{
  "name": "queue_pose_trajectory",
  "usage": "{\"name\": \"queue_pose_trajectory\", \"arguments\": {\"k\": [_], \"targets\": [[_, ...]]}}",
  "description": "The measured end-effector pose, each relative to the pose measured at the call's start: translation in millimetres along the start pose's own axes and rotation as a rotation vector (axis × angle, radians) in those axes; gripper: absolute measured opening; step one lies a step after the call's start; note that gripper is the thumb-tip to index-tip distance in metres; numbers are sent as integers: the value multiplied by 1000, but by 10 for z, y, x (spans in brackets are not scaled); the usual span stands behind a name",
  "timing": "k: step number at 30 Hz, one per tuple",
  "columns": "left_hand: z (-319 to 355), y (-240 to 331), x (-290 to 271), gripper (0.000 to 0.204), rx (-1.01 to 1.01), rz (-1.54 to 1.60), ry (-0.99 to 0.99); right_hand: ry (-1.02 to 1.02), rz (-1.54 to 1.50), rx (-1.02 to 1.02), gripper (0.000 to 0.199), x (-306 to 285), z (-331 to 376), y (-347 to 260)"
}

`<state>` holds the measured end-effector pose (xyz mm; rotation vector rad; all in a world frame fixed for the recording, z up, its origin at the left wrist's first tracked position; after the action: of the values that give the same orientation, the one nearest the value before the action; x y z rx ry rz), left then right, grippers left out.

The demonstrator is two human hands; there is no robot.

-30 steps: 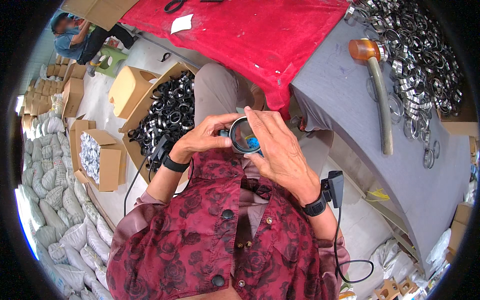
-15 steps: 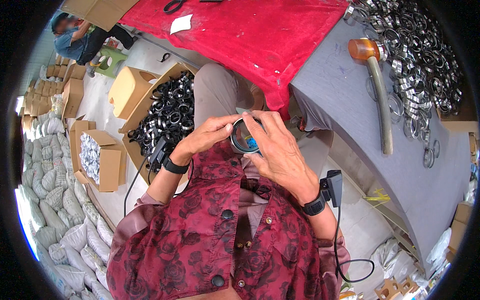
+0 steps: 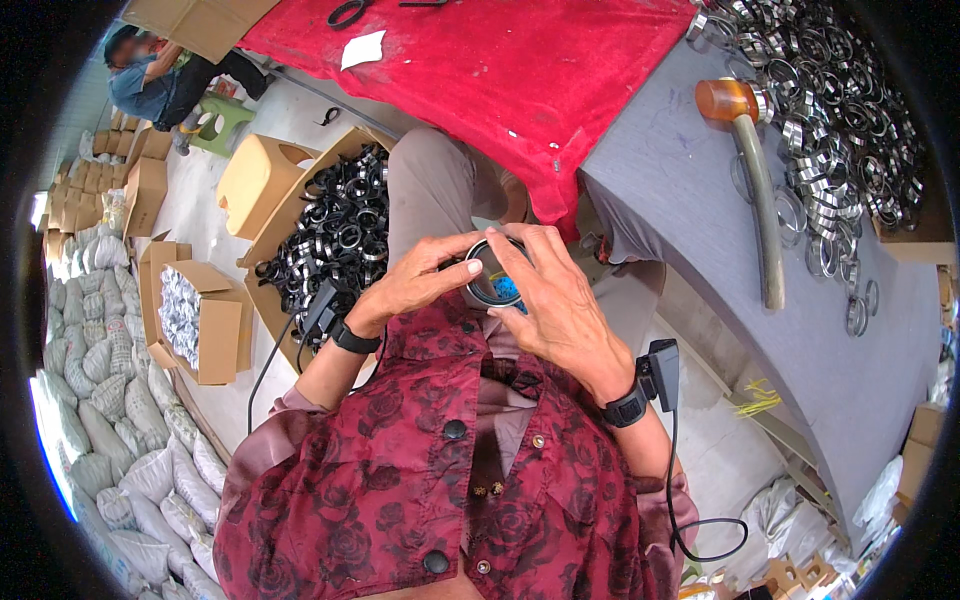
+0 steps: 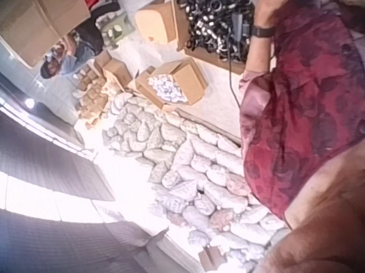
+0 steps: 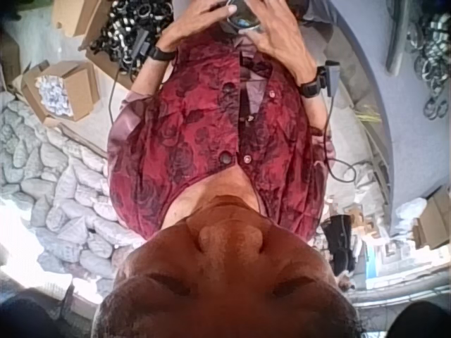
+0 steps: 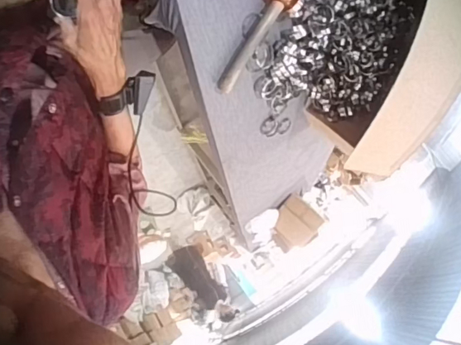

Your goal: Using a mallet to hammer metal rings into place on plastic bases as part of a manufacturing process.

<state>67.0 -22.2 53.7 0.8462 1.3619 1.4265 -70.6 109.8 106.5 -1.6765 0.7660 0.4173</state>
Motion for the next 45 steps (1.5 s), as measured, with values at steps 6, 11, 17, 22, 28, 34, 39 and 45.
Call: {"name": "queue_pose_trajectory", "arguments": {"k": [6,11,17,22,28,34,39,45], "targets": [[-20,7,9,52,-18,35,11,25,-21,10,77,1,19,22],[9,-100,-34,56,-77,200,-29,25,-82,2,81,-22,-3,3],[-14,-58,-10,55,-1,251,-37,84,-178,61,89,-28,17,36],[-45,-28,1,61,-2,248,-10,157,-199,88,92,19,44,110],[-18,61,31,46,65,72,82,162,-187,89,87,7,52,131],[-22,121,96,39,95,-49,211,177,-171,55,86,18,65,138],[-9,37,75,43,87,125,184,189,-163,43,88,28,73,159],[-27,-11,54,51,57,205,140,236,-461,163,84,100,124,244]]}}
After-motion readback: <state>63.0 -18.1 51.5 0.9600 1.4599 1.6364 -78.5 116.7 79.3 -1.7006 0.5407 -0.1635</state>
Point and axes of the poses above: each hand's wrist, its own z-axis away from the middle knuckle, its own x-axis out of the palm, y = z × x, the point moved 4 cm from there along -z, towards the middle knuckle, and after that the axes turned 4 degrees about y, right-handed, at the moved point
